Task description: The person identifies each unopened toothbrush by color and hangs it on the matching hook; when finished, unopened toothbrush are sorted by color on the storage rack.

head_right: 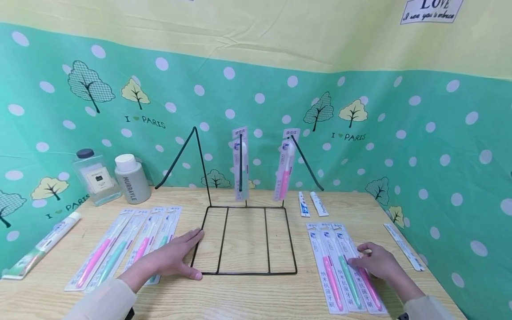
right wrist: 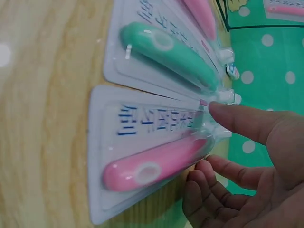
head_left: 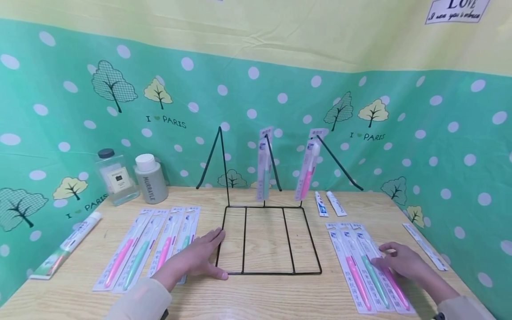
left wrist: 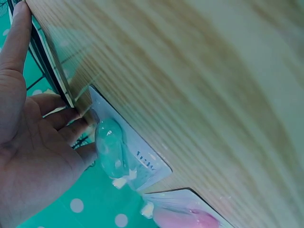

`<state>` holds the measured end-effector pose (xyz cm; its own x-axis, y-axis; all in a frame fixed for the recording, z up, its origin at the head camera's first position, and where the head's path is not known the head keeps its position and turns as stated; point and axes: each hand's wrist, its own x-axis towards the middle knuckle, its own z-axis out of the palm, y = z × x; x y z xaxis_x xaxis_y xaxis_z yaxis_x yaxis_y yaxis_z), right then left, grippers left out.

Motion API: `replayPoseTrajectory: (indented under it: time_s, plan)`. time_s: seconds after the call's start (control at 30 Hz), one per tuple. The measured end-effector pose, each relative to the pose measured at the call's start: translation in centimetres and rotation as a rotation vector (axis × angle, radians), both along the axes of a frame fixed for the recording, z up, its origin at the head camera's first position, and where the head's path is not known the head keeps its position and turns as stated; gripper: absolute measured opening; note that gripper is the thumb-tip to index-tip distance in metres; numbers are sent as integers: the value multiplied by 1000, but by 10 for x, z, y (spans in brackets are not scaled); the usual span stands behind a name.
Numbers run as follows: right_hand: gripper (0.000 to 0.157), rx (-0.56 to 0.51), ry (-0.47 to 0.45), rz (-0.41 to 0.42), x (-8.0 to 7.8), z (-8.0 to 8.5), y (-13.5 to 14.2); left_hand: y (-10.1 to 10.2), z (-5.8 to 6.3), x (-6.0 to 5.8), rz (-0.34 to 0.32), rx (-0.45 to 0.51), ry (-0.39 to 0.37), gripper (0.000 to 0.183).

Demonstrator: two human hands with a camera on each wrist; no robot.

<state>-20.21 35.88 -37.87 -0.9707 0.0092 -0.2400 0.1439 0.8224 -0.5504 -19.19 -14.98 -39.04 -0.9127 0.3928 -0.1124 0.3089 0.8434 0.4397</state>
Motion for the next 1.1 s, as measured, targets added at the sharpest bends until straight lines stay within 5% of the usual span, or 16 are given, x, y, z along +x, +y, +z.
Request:
replayPoseTrajectory:
  time_s: [0.33,0.87,1.1]
  plan:
    - [83,46,-18,-13,-3,0,-2,1,1,2,4,2,-9,112]
    - [89,-70,-46,-7,-3,-2,2,1,2,1,10,-13,-12,113]
    - [72,-135,-41,-22,2,-3,6,0,0,1,0,-13,4,114]
